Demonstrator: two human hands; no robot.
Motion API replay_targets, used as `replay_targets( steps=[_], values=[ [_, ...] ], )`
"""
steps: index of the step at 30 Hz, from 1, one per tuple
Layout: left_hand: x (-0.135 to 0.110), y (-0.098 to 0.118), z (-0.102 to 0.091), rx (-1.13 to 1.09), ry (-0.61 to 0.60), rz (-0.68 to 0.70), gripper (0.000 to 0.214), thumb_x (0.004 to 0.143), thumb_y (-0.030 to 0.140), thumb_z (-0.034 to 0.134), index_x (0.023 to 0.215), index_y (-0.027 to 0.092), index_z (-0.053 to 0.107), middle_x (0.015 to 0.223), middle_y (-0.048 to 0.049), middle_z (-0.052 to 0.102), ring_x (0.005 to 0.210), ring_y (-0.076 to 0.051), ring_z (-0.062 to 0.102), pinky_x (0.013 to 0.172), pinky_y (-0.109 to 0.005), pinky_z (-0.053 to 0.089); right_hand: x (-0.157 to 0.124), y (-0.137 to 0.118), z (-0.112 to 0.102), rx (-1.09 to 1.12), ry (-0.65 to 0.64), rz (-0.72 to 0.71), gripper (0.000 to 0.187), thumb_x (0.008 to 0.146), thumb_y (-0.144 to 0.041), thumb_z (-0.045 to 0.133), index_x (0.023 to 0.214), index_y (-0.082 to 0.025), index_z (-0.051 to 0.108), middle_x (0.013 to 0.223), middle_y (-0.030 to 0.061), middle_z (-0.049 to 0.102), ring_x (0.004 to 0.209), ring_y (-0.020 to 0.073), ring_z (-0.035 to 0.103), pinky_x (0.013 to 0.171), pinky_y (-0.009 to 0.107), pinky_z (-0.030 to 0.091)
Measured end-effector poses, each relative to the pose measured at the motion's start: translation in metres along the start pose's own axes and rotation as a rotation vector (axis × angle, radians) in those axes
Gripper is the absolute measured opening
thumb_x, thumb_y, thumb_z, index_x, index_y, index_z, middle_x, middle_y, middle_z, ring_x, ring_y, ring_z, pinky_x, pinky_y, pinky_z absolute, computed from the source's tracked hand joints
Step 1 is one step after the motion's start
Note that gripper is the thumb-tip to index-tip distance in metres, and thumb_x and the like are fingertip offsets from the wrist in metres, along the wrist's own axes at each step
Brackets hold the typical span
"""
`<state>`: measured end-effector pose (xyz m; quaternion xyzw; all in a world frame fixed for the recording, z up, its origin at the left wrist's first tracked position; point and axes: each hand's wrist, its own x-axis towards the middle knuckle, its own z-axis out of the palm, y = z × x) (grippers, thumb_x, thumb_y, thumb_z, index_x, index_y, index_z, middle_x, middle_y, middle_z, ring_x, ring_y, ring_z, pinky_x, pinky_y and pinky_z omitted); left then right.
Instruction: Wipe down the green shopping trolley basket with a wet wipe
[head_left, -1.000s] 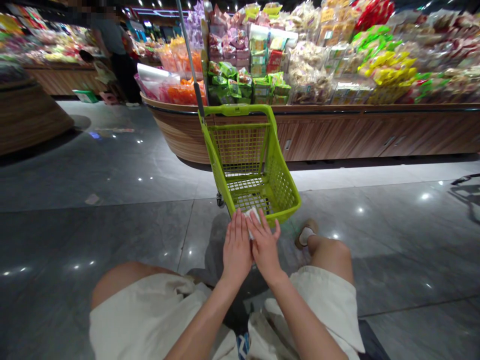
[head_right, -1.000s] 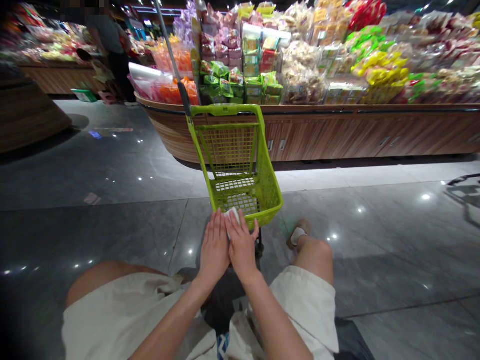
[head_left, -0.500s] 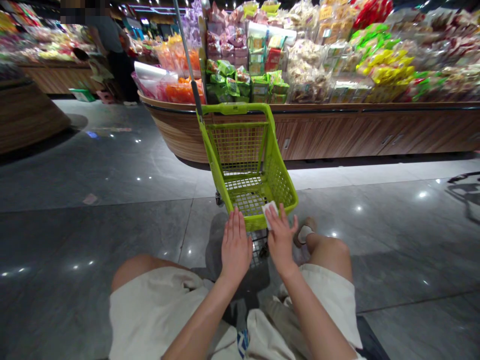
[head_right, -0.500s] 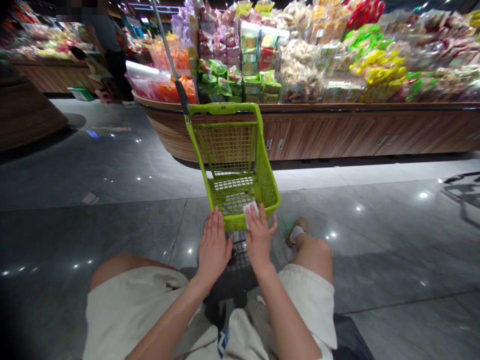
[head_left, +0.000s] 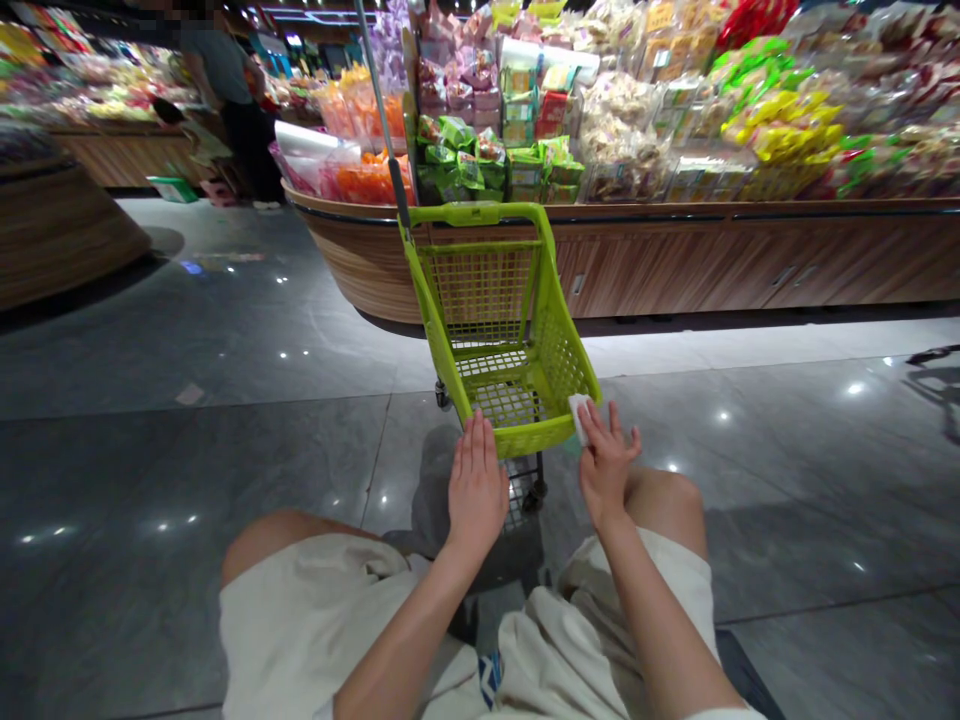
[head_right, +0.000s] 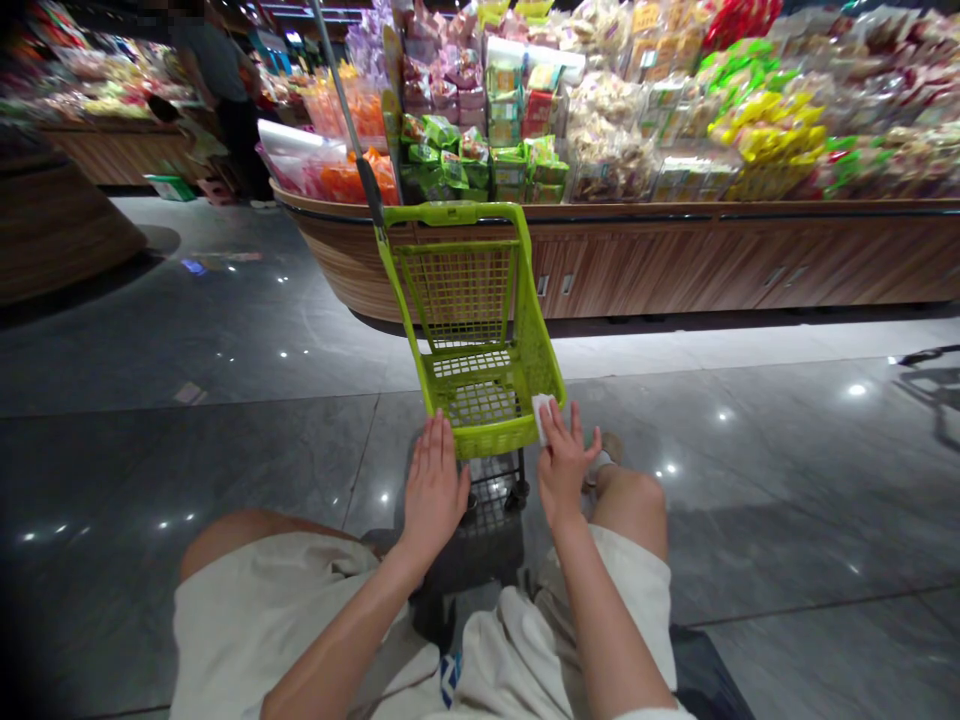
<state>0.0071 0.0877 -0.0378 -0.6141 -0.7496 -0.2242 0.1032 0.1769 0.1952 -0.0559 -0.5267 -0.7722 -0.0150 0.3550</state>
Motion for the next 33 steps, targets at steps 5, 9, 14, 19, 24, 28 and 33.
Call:
replay_targets(
  steps=[5,9,14,19,24,28,33],
  values=[
    [0.000,0.002,0.005,-0.007,0.016,-0.014,0.080,0.089,0.014,0.048,0.157,0.005,0.008,0.163,-0.0220,0.024,0.153,-0.030,0.019,0.121,-0.048,0.032,-0.019,-0.077,0.008,0.160,-0.137,-0.258,0.072,0.078,-0.002,0.038,0.145,-0.027,0.046,0.149,0.0023,0.053,0.150,0.0170,0.029,0.120,0.050,0.009],
    [-0.001,-0.006,0.004,0.010,0.009,0.007,0.077,0.090,0.012,0.045,0.157,0.006,0.010,0.163,-0.0205,0.025,0.153,-0.028,0.018,0.121,-0.048,0.031,-0.020,-0.072,0.006,0.166,-0.165,-0.363,0.070,0.081,-0.002,0.039,0.144,-0.032,0.046,0.149,-0.0002,0.054,0.151,0.0165,0.026,0.120,0.051,0.005],
    [-0.001,-0.007,-0.001,0.009,-0.004,0.026,0.075,0.091,0.012,0.044,0.157,0.006,0.009,0.164,-0.0185,0.024,0.153,-0.028,0.020,0.122,-0.047,0.030,-0.005,0.006,-0.003,0.061,-0.047,-0.168,0.074,0.077,-0.002,0.038,0.142,-0.035,0.049,0.146,-0.0013,0.056,0.150,0.0201,0.031,0.119,0.056,0.008],
    [0.000,0.002,0.003,-0.008,0.002,-0.003,0.079,0.090,0.015,0.049,0.157,0.003,0.008,0.164,-0.0208,0.021,0.153,-0.029,0.018,0.122,-0.047,0.029,-0.009,-0.025,0.001,0.087,-0.031,-0.092,0.072,0.077,-0.002,0.039,0.143,-0.031,0.049,0.147,0.0011,0.055,0.150,0.0214,0.029,0.119,0.056,0.011],
    [-0.002,-0.003,0.006,-0.004,0.008,0.007,0.080,0.088,0.012,0.047,0.158,0.007,0.008,0.164,-0.0210,0.023,0.153,-0.029,0.018,0.122,-0.048,0.030,-0.022,-0.089,0.006,0.186,-0.183,-0.360,0.070,0.081,-0.002,0.040,0.147,-0.027,0.044,0.150,0.0033,0.053,0.150,0.0165,0.028,0.121,0.049,0.007],
    [-0.002,-0.010,0.001,0.000,0.007,0.022,0.077,0.091,0.010,0.042,0.158,0.009,0.003,0.164,-0.0194,0.023,0.153,-0.027,0.018,0.121,-0.048,0.031,-0.009,-0.040,-0.001,0.111,-0.174,-0.339,0.072,0.079,-0.002,0.041,0.144,-0.034,0.047,0.147,-0.0002,0.056,0.151,0.0202,0.027,0.119,0.055,0.005],
    [-0.001,-0.004,-0.002,-0.007,0.003,0.027,0.079,0.092,0.013,0.045,0.158,0.008,0.002,0.164,-0.0195,0.022,0.154,-0.028,0.017,0.122,-0.048,0.031,0.006,0.014,-0.006,-0.008,0.011,-0.015,0.078,0.073,-0.003,0.042,0.143,-0.037,0.049,0.142,0.0010,0.060,0.149,0.0265,0.031,0.115,0.063,0.010]
  ],
)
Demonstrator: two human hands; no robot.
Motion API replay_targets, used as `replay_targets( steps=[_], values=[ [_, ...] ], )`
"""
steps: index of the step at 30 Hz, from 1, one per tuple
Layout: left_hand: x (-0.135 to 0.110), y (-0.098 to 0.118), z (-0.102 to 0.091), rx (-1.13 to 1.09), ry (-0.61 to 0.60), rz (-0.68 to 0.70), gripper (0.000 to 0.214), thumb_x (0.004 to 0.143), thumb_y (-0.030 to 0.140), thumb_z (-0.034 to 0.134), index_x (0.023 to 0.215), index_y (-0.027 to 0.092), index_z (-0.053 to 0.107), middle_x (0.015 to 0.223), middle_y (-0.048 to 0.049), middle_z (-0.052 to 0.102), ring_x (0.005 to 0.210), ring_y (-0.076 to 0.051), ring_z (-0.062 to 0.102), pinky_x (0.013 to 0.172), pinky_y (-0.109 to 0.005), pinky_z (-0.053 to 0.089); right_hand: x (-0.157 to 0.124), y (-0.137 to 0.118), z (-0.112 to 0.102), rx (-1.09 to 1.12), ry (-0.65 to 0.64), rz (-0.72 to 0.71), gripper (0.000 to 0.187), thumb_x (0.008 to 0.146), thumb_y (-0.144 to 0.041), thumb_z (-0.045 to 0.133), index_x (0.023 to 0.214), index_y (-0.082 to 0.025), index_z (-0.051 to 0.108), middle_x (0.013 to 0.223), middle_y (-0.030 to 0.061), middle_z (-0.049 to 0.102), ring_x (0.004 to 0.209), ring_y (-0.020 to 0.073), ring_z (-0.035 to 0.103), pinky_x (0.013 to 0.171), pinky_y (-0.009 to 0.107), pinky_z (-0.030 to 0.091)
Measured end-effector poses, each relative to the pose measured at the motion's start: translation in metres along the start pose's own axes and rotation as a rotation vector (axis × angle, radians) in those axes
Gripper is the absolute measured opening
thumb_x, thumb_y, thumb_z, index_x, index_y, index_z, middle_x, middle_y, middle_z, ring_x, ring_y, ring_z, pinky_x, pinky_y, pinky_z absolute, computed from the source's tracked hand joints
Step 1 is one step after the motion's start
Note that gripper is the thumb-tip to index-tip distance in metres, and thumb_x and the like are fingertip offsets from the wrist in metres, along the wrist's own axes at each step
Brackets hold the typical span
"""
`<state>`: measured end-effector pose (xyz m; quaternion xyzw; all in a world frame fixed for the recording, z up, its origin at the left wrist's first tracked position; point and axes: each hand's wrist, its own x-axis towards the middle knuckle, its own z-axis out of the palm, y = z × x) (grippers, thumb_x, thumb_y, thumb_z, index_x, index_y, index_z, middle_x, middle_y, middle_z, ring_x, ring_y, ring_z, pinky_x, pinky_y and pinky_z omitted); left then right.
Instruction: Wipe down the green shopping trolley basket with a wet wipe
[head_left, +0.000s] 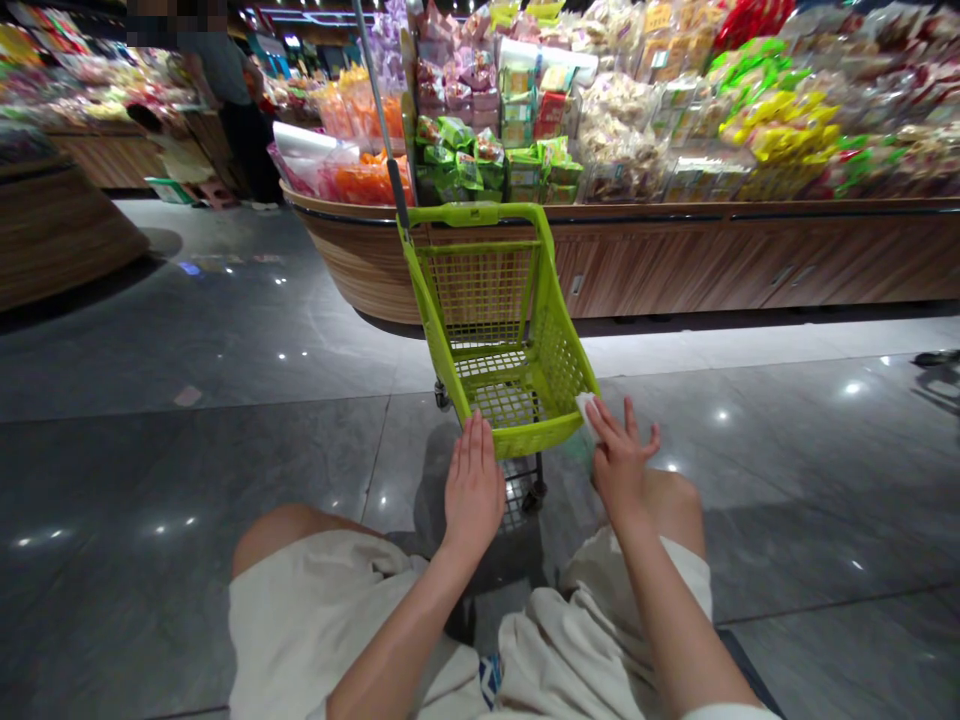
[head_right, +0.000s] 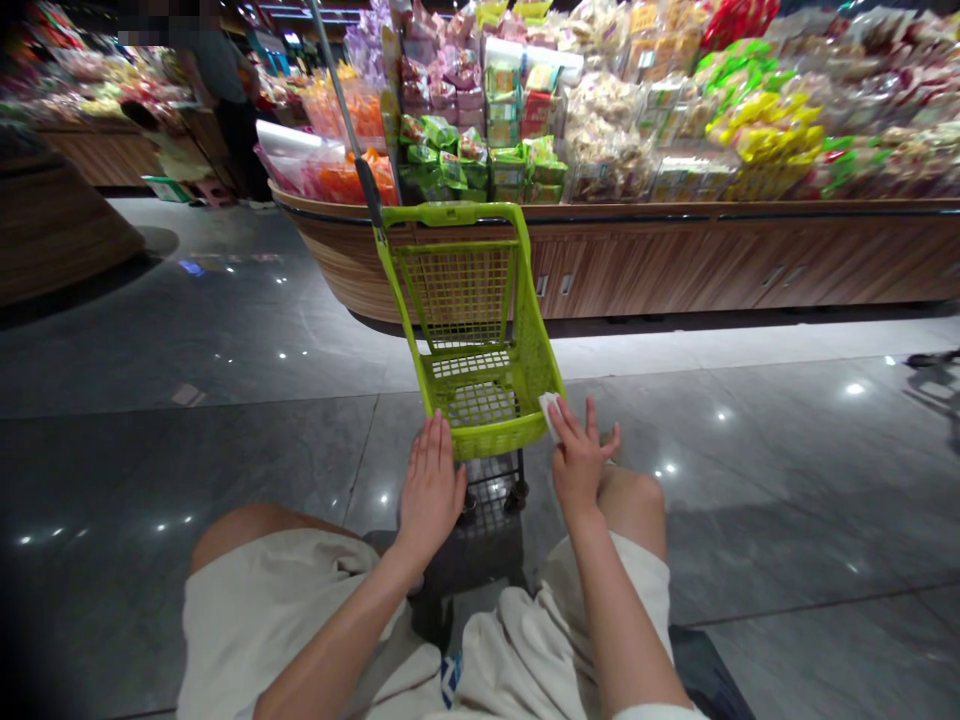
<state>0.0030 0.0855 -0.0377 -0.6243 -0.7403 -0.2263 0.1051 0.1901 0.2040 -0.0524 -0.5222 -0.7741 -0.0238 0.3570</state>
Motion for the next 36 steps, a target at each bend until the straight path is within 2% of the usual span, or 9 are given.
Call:
replay_targets(
  steps=[3,6,8,14,17,25,29,33,36],
  values=[
    [0.000,0.005,0.003,-0.006,0.000,-0.009,0.080,0.091,0.015,0.047,0.157,0.005,0.004,0.164,-0.0208,0.020,0.154,-0.029,0.016,0.122,-0.048,0.031,-0.009,-0.043,0.006,0.071,-0.041,-0.030,0.077,0.075,-0.002,0.041,0.146,-0.033,0.046,0.145,0.0024,0.058,0.150,0.0246,0.029,0.117,0.060,0.008],
    [-0.001,0.005,0.006,-0.005,0.005,-0.010,0.079,0.090,0.013,0.047,0.157,0.006,0.007,0.163,-0.0210,0.024,0.153,-0.029,0.018,0.121,-0.048,0.031,-0.022,-0.094,0.008,0.187,-0.174,-0.247,0.073,0.079,-0.002,0.039,0.147,-0.028,0.043,0.149,0.0030,0.054,0.150,0.0182,0.030,0.120,0.052,0.006],
    [-0.002,0.001,0.006,0.002,0.006,-0.012,0.078,0.089,0.011,0.046,0.158,0.007,0.008,0.163,-0.0204,0.026,0.153,-0.028,0.019,0.121,-0.047,0.032,-0.023,-0.101,0.006,0.201,-0.234,-0.341,0.072,0.081,-0.002,0.039,0.147,-0.029,0.043,0.150,0.0021,0.053,0.151,0.0177,0.027,0.120,0.051,0.005],
    [0.000,-0.006,0.001,0.007,0.001,0.011,0.076,0.093,0.012,0.040,0.158,0.009,0.002,0.164,-0.0179,0.023,0.153,-0.027,0.019,0.121,-0.047,0.031,0.006,-0.007,-0.005,0.093,-0.124,-0.136,0.072,0.076,-0.003,0.041,0.140,-0.036,0.053,0.142,-0.0013,0.060,0.150,0.0234,0.029,0.118,0.059,0.007],
    [0.000,0.000,0.003,-0.008,0.007,0.007,0.079,0.093,0.014,0.043,0.158,0.009,-0.002,0.165,-0.0187,0.021,0.153,-0.028,0.019,0.121,-0.048,0.032,0.011,0.004,-0.003,0.033,-0.030,0.010,0.071,0.076,-0.004,0.042,0.139,-0.035,0.054,0.140,0.0000,0.062,0.150,0.0266,0.030,0.116,0.063,0.011],
    [-0.002,0.002,0.011,-0.016,0.032,-0.006,0.081,0.091,0.012,0.044,0.158,0.010,0.000,0.164,-0.0198,0.023,0.153,-0.028,0.020,0.120,-0.049,0.033,-0.023,-0.106,0.004,0.149,-0.218,-0.323,0.071,0.082,-0.004,0.042,0.147,-0.030,0.043,0.148,0.0023,0.055,0.151,0.0183,0.027,0.120,0.051,0.005],
    [-0.003,-0.007,0.007,-0.003,0.017,0.012,0.078,0.093,0.012,0.042,0.158,0.011,0.000,0.164,-0.0180,0.024,0.153,-0.027,0.022,0.120,-0.047,0.033,-0.013,-0.061,-0.002,0.102,-0.201,-0.367,0.071,0.080,-0.004,0.043,0.143,-0.036,0.048,0.145,-0.0006,0.058,0.151,0.0211,0.027,0.120,0.055,0.001],
    [-0.002,-0.005,0.005,0.016,0.015,0.011,0.078,0.094,0.013,0.043,0.158,0.010,-0.002,0.164,-0.0172,0.024,0.153,-0.026,0.020,0.121,-0.046,0.032,0.005,0.002,-0.008,0.030,-0.092,-0.171,0.073,0.076,-0.003,0.042,0.139,-0.037,0.052,0.142,-0.0014,0.061,0.150,0.0230,0.030,0.118,0.059,0.005],
    [-0.001,0.002,0.007,-0.002,0.015,0.000,0.080,0.093,0.013,0.045,0.158,0.009,0.000,0.165,-0.0176,0.022,0.154,-0.027,0.017,0.121,-0.046,0.031,0.007,-0.002,-0.007,0.026,-0.019,-0.007,0.071,0.076,-0.004,0.043,0.138,-0.035,0.054,0.141,0.0011,0.062,0.150,0.0263,0.030,0.116,0.064,0.007]
  ],
)
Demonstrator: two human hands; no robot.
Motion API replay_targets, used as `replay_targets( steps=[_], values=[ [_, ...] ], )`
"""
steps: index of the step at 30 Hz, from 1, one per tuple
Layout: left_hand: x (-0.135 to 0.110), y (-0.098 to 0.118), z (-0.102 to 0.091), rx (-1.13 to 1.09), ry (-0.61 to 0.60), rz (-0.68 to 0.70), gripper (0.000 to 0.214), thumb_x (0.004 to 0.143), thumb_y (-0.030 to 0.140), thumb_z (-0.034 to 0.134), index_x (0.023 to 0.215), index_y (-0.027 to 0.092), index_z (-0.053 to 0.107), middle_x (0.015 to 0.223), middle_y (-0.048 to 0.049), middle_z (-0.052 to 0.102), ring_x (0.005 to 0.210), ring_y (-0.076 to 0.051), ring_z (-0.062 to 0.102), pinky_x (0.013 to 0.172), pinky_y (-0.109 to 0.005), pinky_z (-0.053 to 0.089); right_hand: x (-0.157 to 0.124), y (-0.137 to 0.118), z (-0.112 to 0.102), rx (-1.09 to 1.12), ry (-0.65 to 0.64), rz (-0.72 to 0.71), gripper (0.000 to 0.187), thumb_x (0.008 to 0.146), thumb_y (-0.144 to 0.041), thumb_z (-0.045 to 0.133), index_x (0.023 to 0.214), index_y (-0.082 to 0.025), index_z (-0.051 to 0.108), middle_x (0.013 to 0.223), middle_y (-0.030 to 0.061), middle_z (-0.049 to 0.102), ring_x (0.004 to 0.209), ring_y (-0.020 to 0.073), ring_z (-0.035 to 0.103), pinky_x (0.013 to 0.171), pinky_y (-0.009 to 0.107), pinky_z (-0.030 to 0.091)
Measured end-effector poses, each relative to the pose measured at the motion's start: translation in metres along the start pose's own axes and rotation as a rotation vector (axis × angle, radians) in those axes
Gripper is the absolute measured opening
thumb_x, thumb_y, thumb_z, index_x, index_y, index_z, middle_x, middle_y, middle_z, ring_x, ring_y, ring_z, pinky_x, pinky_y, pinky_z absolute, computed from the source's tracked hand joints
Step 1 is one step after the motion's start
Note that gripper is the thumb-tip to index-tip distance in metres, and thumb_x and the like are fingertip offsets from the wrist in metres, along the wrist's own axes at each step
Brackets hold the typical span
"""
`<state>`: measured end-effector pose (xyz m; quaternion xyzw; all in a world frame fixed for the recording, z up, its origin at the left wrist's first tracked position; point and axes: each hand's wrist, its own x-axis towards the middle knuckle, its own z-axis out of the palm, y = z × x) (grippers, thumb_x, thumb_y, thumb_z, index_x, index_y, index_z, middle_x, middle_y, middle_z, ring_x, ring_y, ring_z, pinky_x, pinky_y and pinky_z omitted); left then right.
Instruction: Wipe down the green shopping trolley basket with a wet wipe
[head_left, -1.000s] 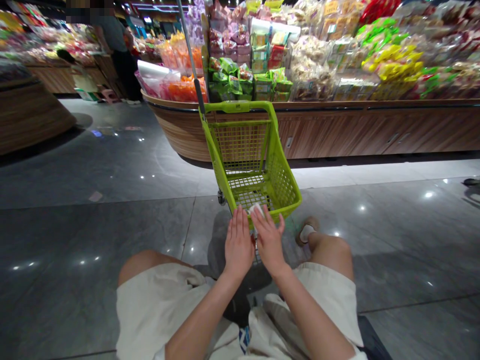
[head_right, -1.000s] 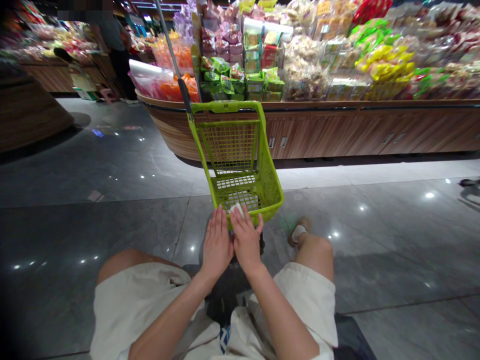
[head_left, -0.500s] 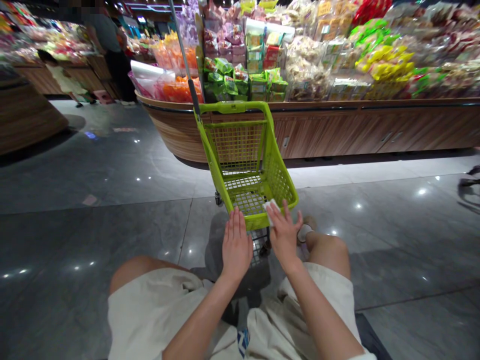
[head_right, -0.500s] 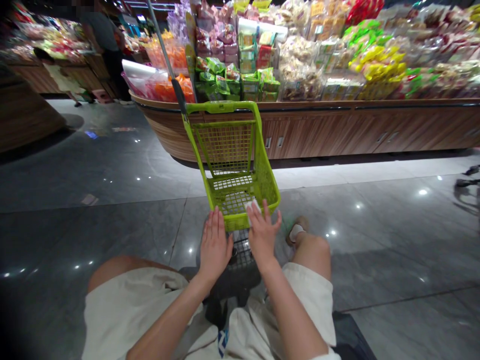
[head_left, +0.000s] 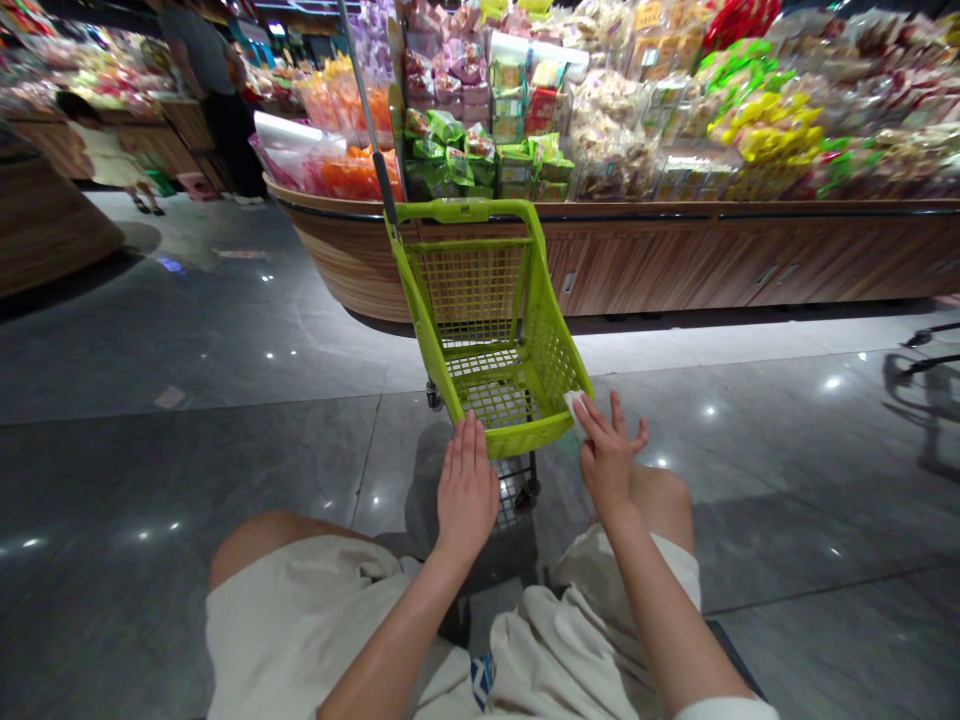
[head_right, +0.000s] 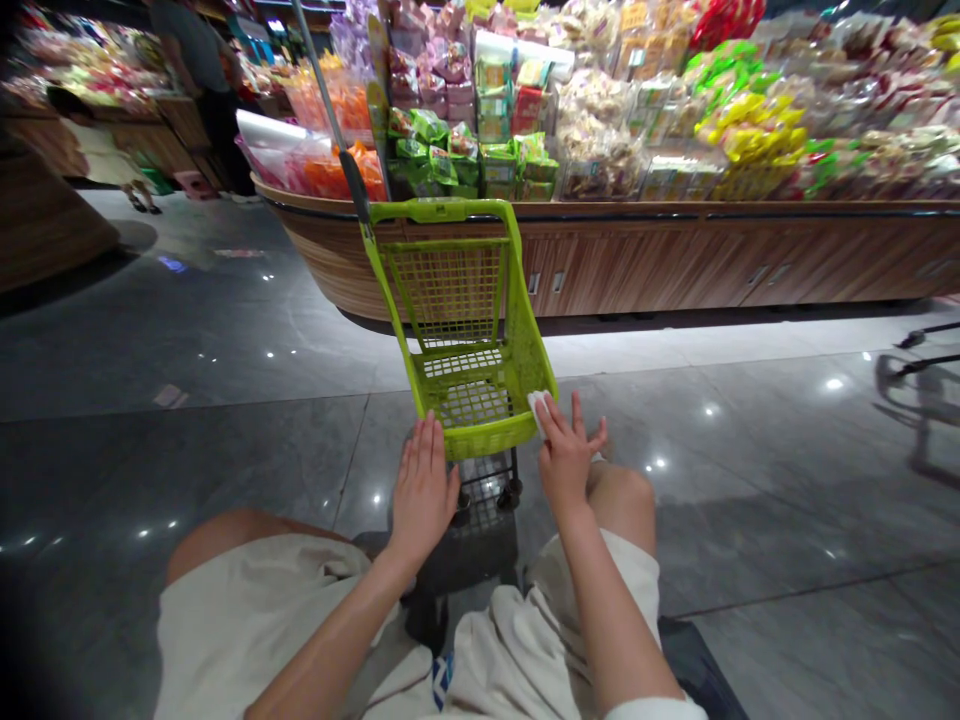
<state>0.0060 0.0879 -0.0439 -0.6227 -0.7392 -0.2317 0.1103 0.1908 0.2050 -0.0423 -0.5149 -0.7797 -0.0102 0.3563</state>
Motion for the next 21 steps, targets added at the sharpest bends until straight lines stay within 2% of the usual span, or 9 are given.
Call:
replay_targets(
  steps=[3,5,7,9,12,14,16,18,21],
  values=[
    [-0.001,0.003,0.005,-0.022,0.012,-0.009,0.080,0.092,0.014,0.046,0.158,0.008,0.002,0.165,-0.0188,0.021,0.154,-0.027,0.015,0.121,-0.047,0.031,-0.010,-0.051,0.006,0.087,-0.045,-0.037,0.067,0.078,-0.004,0.043,0.138,-0.032,0.054,0.139,0.0027,0.063,0.150,0.0250,0.030,0.117,0.062,0.004],
    [-0.002,0.001,0.008,-0.028,0.027,-0.002,0.080,0.091,0.013,0.046,0.158,0.009,0.003,0.164,-0.0192,0.023,0.154,-0.027,0.017,0.121,-0.049,0.032,-0.020,-0.087,0.010,0.150,-0.147,-0.196,0.067,0.079,-0.003,0.042,0.141,-0.029,0.051,0.141,0.0034,0.061,0.149,0.0204,0.032,0.120,0.055,0.004],
    [-0.003,-0.003,0.009,-0.025,0.044,0.004,0.080,0.090,0.011,0.046,0.158,0.011,0.004,0.163,-0.0191,0.025,0.153,-0.028,0.020,0.120,-0.049,0.034,-0.026,-0.105,0.012,0.162,-0.216,-0.306,0.068,0.081,-0.004,0.042,0.145,-0.028,0.046,0.146,0.0041,0.057,0.150,0.0185,0.030,0.121,0.052,0.003],
    [-0.003,-0.008,0.007,-0.010,0.041,-0.006,0.079,0.090,0.011,0.044,0.159,0.012,0.004,0.163,-0.0187,0.026,0.152,-0.027,0.021,0.120,-0.049,0.034,-0.026,-0.097,0.010,0.128,-0.235,-0.361,0.070,0.081,-0.004,0.043,0.146,-0.031,0.044,0.147,0.0034,0.055,0.151,0.0199,0.026,0.120,0.055,0.001],
    [-0.002,-0.013,0.001,0.012,0.009,0.008,0.076,0.093,0.011,0.040,0.159,0.012,0.002,0.163,-0.0167,0.026,0.153,-0.025,0.021,0.121,-0.047,0.032,-0.017,-0.047,0.005,0.056,-0.198,-0.346,0.075,0.077,-0.002,0.044,0.145,-0.036,0.045,0.145,0.0010,0.058,0.151,0.0214,0.028,0.119,0.058,0.001],
    [-0.002,-0.013,-0.003,0.018,0.001,0.021,0.075,0.093,0.010,0.039,0.159,0.011,0.001,0.164,-0.0159,0.026,0.153,-0.025,0.021,0.121,-0.046,0.031,-0.007,-0.010,0.000,0.028,-0.135,-0.239,0.077,0.075,-0.002,0.043,0.143,-0.037,0.047,0.144,0.0000,0.059,0.149,0.0220,0.031,0.119,0.060,0.004],
    [-0.002,-0.011,-0.004,0.015,0.008,0.021,0.075,0.094,0.011,0.040,0.159,0.011,0.002,0.163,-0.0163,0.027,0.153,-0.025,0.021,0.121,-0.045,0.032,0.000,0.011,-0.001,0.017,-0.067,-0.093,0.074,0.075,-0.002,0.042,0.140,-0.036,0.052,0.142,0.0000,0.061,0.149,0.0244,0.032,0.117,0.064,0.006],
    [-0.002,-0.007,-0.003,0.004,0.014,0.019,0.076,0.093,0.012,0.042,0.158,0.010,0.002,0.163,-0.0173,0.027,0.153,-0.026,0.020,0.121,-0.046,0.032,0.002,0.006,0.001,0.025,-0.021,0.040,0.068,0.076,-0.003,0.042,0.135,-0.034,0.056,0.141,0.0009,0.061,0.149,0.0275,0.031,0.114,0.068,0.007],
    [-0.002,-0.001,0.000,-0.013,0.010,0.002,0.078,0.092,0.014,0.045,0.158,0.008,0.003,0.164,-0.0191,0.025,0.154,-0.027,0.017,0.121,-0.047,0.031,-0.007,-0.044,0.010,0.093,-0.033,0.072,0.065,0.077,-0.003,0.042,0.133,-0.032,0.058,0.139,0.0026,0.062,0.149,0.0278,0.032,0.114,0.069,0.008]
  ],
)
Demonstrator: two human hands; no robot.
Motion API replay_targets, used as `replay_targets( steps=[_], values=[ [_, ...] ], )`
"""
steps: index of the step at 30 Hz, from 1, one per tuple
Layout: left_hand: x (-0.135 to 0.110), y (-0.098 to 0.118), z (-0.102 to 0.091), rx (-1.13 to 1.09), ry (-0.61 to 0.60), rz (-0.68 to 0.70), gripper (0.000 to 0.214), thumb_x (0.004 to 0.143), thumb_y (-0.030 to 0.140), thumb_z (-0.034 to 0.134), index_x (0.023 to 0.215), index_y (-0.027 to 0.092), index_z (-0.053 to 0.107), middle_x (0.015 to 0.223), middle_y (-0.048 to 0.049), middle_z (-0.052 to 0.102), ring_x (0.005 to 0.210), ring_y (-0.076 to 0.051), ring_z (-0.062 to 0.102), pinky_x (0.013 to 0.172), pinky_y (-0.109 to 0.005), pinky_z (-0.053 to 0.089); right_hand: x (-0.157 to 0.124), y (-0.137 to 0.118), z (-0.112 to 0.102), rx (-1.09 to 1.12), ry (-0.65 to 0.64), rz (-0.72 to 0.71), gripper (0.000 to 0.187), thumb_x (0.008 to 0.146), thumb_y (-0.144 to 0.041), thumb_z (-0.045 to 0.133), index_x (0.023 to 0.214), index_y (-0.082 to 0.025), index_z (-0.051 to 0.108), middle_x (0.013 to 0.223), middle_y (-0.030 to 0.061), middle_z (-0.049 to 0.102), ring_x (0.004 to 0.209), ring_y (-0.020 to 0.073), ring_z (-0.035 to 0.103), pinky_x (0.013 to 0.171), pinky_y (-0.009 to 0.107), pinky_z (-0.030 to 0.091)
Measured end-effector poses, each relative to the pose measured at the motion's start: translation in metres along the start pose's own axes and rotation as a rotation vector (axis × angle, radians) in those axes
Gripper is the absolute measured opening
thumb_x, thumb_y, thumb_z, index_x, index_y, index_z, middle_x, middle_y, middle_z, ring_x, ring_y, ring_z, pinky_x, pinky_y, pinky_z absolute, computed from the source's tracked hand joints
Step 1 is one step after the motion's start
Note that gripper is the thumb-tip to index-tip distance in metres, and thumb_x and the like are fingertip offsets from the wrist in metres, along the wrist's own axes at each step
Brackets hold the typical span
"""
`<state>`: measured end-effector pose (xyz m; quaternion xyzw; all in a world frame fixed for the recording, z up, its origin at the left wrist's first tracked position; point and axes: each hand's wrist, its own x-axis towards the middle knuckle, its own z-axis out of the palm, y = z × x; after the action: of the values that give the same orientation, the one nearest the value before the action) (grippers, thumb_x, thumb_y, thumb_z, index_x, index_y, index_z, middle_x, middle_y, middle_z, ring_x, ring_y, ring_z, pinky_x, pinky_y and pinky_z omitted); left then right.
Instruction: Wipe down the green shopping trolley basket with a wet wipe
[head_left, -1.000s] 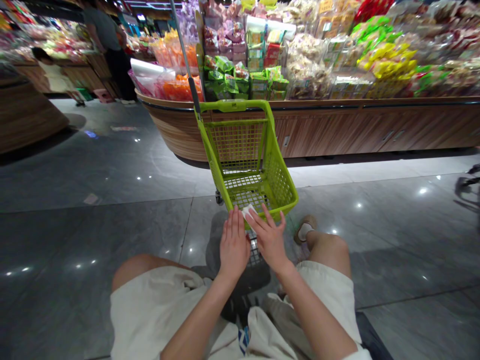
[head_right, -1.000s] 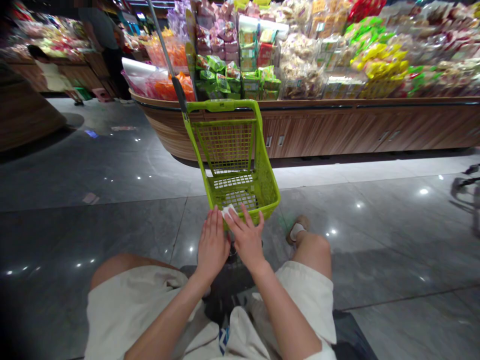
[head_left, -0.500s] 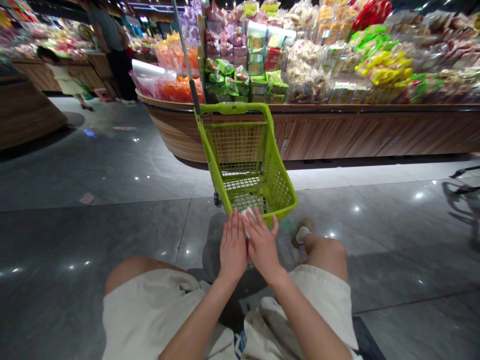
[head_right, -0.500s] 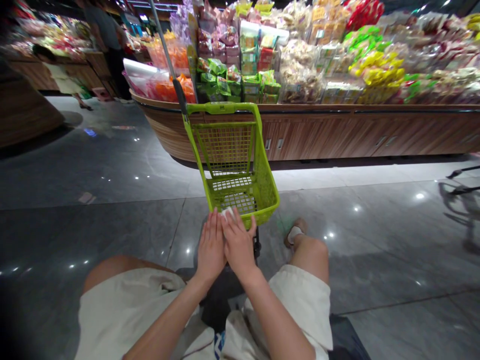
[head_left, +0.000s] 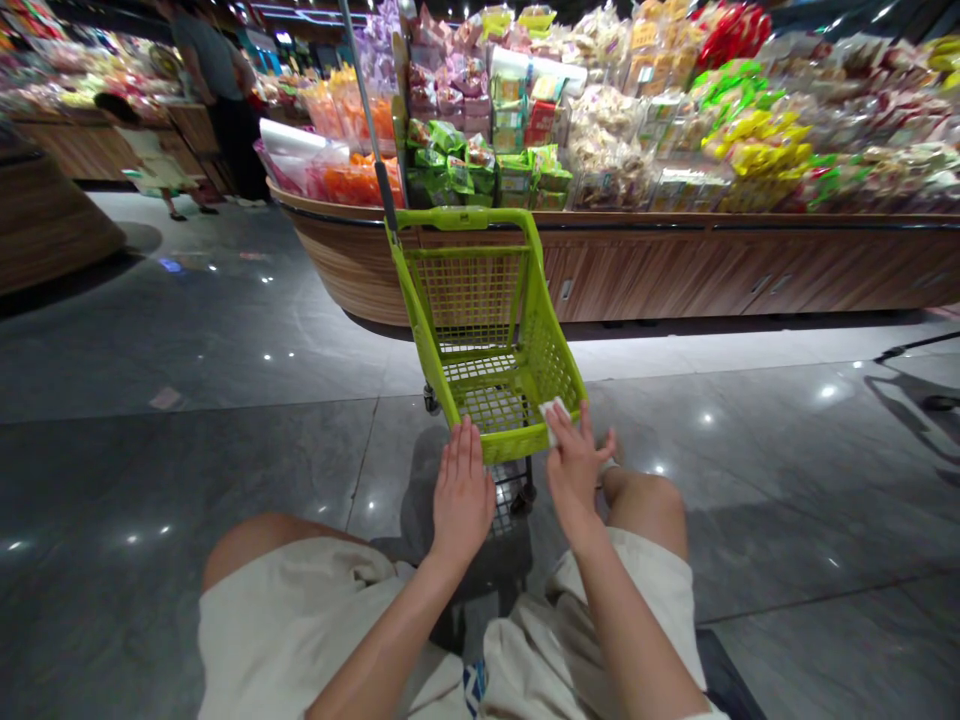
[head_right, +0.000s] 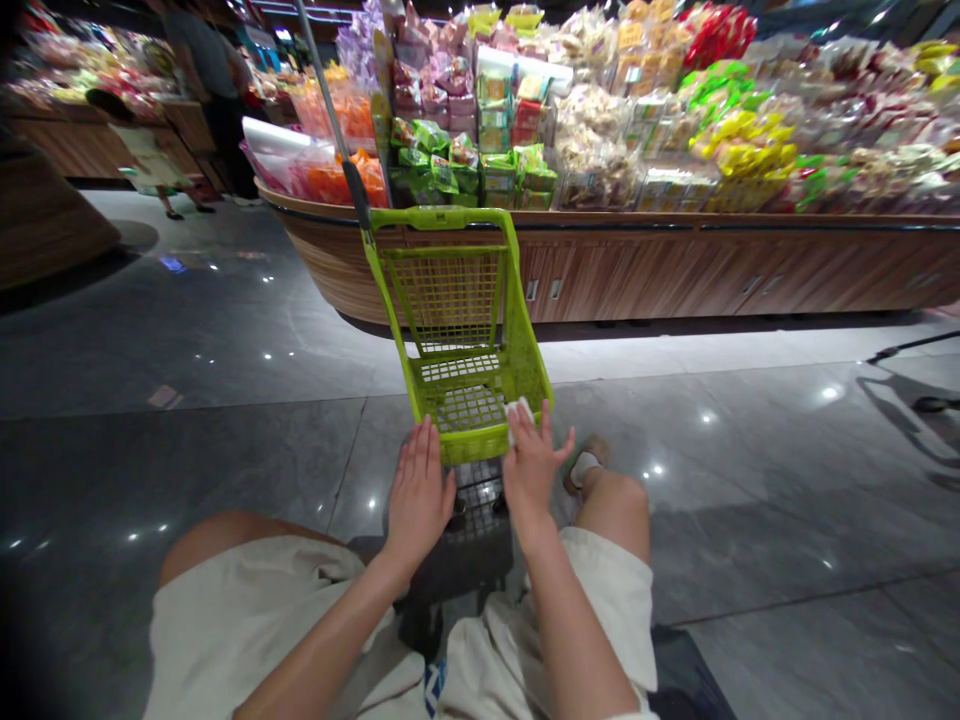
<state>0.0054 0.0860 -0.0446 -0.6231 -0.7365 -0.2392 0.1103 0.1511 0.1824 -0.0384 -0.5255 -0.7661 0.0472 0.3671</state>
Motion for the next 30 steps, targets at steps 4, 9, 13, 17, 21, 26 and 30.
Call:
replay_targets(
  steps=[4,9,13,17,21,26,30],
  values=[
    [0.000,-0.001,0.003,0.004,-0.002,0.005,0.078,0.091,0.014,0.046,0.158,0.009,0.006,0.163,-0.0193,0.026,0.153,-0.028,0.018,0.121,-0.047,0.032,-0.023,-0.064,0.015,0.117,-0.158,-0.242,0.067,0.081,-0.002,0.040,0.141,-0.030,0.051,0.145,0.0023,0.057,0.149,0.0188,0.032,0.120,0.056,0.004],
    [-0.001,-0.012,0.000,0.039,-0.004,0.028,0.075,0.092,0.011,0.041,0.158,0.010,0.006,0.163,-0.0174,0.028,0.152,-0.026,0.023,0.121,-0.046,0.032,-0.012,-0.023,0.000,0.030,-0.185,-0.382,0.071,0.080,-0.001,0.042,0.142,-0.033,0.050,0.145,-0.0002,0.058,0.151,0.0203,0.026,0.119,0.057,0.000],
    [0.000,-0.011,-0.002,0.038,0.000,0.030,0.074,0.093,0.010,0.041,0.158,0.010,0.006,0.162,-0.0174,0.029,0.152,-0.026,0.024,0.121,-0.045,0.033,0.011,0.042,-0.014,-0.099,-0.049,-0.179,0.072,0.076,-0.001,0.041,0.139,-0.034,0.053,0.141,-0.0008,0.061,0.149,0.0232,0.031,0.117,0.062,0.007],
    [0.001,-0.001,-0.001,0.025,-0.001,0.013,0.078,0.092,0.012,0.044,0.158,0.008,0.004,0.164,-0.0182,0.025,0.153,-0.027,0.020,0.121,-0.046,0.032,0.010,0.030,-0.007,-0.124,0.011,0.010,0.068,0.078,-0.003,0.042,0.138,-0.032,0.054,0.142,0.0022,0.060,0.149,0.0279,0.031,0.113,0.067,0.014],
    [0.001,0.002,0.001,0.027,-0.006,0.012,0.081,0.090,0.013,0.048,0.158,0.007,0.004,0.164,-0.0197,0.023,0.153,-0.028,0.018,0.121,-0.047,0.032,-0.016,-0.040,0.012,-0.008,-0.109,-0.145,0.069,0.079,0.000,0.039,0.140,-0.029,0.051,0.146,0.0027,0.057,0.149,0.0233,0.031,0.117,0.061,0.008],
    [-0.001,-0.009,0.001,0.054,-0.012,0.035,0.080,0.090,0.010,0.046,0.158,0.008,0.006,0.163,-0.0187,0.027,0.153,-0.027,0.020,0.121,-0.047,0.032,-0.024,-0.047,0.007,0.029,-0.204,-0.353,0.073,0.080,-0.002,0.042,0.145,-0.034,0.046,0.146,0.0017,0.056,0.151,0.0220,0.028,0.118,0.058,0.004],
    [-0.002,-0.014,-0.004,0.044,0.000,0.038,0.077,0.093,0.012,0.043,0.159,0.011,0.003,0.162,-0.0178,0.029,0.151,-0.027,0.025,0.120,-0.046,0.033,0.000,0.022,-0.014,-0.064,-0.135,-0.271,0.073,0.077,-0.003,0.043,0.142,-0.036,0.049,0.144,0.0004,0.059,0.151,0.0242,0.028,0.117,0.061,0.007]
  ],
)
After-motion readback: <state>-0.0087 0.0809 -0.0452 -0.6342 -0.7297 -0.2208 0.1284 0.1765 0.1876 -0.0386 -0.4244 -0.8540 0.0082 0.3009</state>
